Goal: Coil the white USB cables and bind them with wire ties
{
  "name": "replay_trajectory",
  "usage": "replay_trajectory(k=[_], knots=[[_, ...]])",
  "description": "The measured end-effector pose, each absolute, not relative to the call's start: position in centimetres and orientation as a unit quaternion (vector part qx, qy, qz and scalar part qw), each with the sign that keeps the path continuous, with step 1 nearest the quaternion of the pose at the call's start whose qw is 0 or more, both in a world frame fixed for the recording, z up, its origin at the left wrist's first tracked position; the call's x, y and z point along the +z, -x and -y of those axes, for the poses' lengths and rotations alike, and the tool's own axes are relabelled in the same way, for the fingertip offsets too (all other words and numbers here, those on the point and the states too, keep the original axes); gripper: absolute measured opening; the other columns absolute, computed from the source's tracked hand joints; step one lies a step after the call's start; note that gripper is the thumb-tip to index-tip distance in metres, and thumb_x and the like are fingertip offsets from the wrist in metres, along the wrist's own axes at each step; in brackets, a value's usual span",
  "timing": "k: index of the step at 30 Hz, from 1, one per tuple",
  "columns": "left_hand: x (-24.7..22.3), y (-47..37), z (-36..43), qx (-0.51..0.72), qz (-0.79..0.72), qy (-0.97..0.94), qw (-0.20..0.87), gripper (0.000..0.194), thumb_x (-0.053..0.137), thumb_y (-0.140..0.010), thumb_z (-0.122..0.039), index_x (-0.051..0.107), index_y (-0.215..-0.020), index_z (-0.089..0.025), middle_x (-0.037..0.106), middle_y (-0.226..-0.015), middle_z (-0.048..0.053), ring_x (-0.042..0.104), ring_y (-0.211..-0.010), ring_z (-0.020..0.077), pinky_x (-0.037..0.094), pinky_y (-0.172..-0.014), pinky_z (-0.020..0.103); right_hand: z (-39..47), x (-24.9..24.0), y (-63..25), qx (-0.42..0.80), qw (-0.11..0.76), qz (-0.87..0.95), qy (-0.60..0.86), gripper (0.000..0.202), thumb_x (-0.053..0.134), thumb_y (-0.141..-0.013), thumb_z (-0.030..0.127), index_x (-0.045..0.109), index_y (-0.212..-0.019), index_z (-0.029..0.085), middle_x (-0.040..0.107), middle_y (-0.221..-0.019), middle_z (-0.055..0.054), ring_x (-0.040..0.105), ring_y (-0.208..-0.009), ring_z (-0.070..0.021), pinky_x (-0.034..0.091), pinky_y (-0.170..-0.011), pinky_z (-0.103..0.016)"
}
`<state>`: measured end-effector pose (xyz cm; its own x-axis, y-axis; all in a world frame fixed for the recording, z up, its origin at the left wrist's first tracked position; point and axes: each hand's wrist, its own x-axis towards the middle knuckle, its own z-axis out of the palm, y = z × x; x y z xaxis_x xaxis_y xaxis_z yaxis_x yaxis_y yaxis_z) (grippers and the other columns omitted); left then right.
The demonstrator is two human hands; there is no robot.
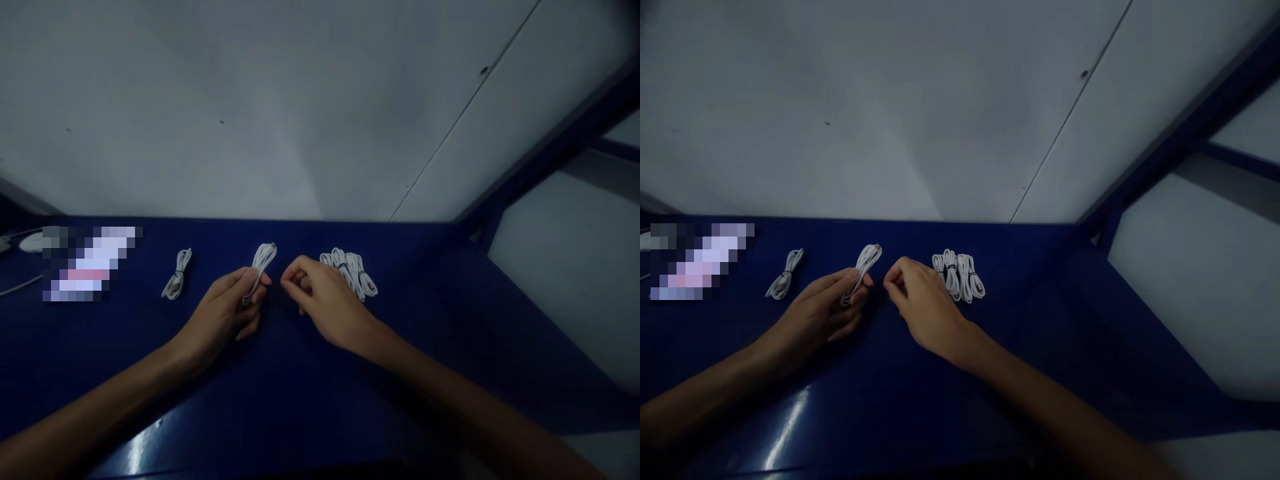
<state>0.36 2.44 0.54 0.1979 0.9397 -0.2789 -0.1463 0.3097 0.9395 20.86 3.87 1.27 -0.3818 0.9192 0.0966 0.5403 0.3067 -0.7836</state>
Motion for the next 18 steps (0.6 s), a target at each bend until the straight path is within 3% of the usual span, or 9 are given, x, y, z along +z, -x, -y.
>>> replay_trajectory(k=[3,7,13,18], knots=[[0.3,-0.4,-2.5,0.408,-0.466,-0.430,0.657,0.033,0.066,-0.106,-0.046,0.065,-0.089,-0.017,0.050,-0.073,-0.004,0.033,-0.046,0.0062,0.038,-0.038,0.017,-3.7,1.8,-20.7,0.461,0.316,0.707,0.434,0.018,0.061,-0.112,0.033,0.074,-0.116,0.021,0.071,-0.076,0.002,0.063,-0.054,-0.0124,0.049,-0.049,-0.026],[0.5,-0.4,-2.3,0.390,-0.460,-0.451,0.659,0.036,0.064,-0.107,-0.046,0.060,-0.084,-0.019,0.049,-0.071,-0.004,0.040,-0.045,0.0073,0.038,-0.038,0.017,-3.4,2.0,-20.4,0.595,0.402,0.617,0.322,0.021,0.075,-0.105,0.041,0.078,-0.110,0.021,0.073,-0.077,0.001,0.066,-0.056,-0.0122,0.049,-0.044,-0.023],[0.4,-0.4,-2.3,0.361,-0.455,-0.474,0.662,0.038,0.056,-0.111,-0.053,0.064,-0.094,-0.019,0.047,-0.074,-0.005,0.037,-0.043,0.0056,0.032,-0.038,0.017,-3.2,2.7,-20.3,0.563,0.518,0.577,0.285,0.011,0.081,-0.100,0.031,0.080,-0.104,0.021,0.079,-0.087,-0.002,0.079,-0.074,-0.0174,0.054,-0.044,-0.022],[0.4,-0.6,-2.1,0.344,-0.447,-0.499,0.658,0.038,0.056,-0.111,-0.054,0.063,-0.093,-0.021,0.047,-0.073,-0.005,0.033,-0.046,0.0068,0.033,-0.040,0.020,-3.1,2.1,-20.5,0.484,0.538,0.614,0.315,0.008,0.082,-0.099,0.030,0.083,-0.103,0.024,0.078,-0.101,-0.004,0.078,-0.080,-0.0181,0.053,-0.045,-0.023]])
